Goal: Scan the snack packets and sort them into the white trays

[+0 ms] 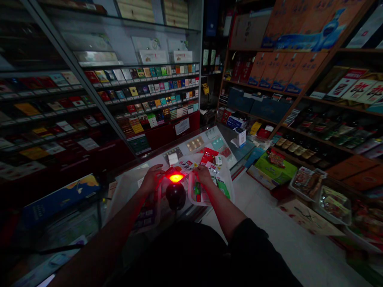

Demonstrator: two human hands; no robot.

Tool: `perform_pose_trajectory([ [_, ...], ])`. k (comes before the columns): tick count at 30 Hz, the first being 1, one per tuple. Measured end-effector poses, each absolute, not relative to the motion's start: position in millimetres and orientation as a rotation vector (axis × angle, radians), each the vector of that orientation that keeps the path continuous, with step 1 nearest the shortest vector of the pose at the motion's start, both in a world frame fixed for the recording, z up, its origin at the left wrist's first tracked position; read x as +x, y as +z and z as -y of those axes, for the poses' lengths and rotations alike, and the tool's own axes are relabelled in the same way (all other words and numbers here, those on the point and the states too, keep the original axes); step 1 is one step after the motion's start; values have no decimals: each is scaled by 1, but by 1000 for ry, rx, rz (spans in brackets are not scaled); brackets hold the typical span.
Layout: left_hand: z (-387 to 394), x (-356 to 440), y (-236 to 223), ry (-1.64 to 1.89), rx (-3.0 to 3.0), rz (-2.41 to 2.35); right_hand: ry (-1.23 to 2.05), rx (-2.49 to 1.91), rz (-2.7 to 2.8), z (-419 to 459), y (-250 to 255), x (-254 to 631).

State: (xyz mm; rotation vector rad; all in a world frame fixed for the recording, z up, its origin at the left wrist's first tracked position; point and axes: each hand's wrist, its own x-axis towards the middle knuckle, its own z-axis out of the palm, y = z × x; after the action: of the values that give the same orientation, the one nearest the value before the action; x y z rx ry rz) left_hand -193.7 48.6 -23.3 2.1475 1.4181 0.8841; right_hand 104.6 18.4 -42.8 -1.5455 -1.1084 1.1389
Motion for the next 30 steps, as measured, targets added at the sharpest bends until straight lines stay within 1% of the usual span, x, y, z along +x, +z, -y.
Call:
perform_pose_trajectory([
  [7, -51, -191, -27, 893, 2154, -1430, 1030, -1568, 1144, -26, -41, 102],
  [21, -49, -199, -38, 881, 2087, -1481, 1050, -1567, 1199, -30, -41, 97],
  [30, -45, -190, -32, 865, 2093, -1502, 1090, -1551, 1102, -29, -43, 100],
])
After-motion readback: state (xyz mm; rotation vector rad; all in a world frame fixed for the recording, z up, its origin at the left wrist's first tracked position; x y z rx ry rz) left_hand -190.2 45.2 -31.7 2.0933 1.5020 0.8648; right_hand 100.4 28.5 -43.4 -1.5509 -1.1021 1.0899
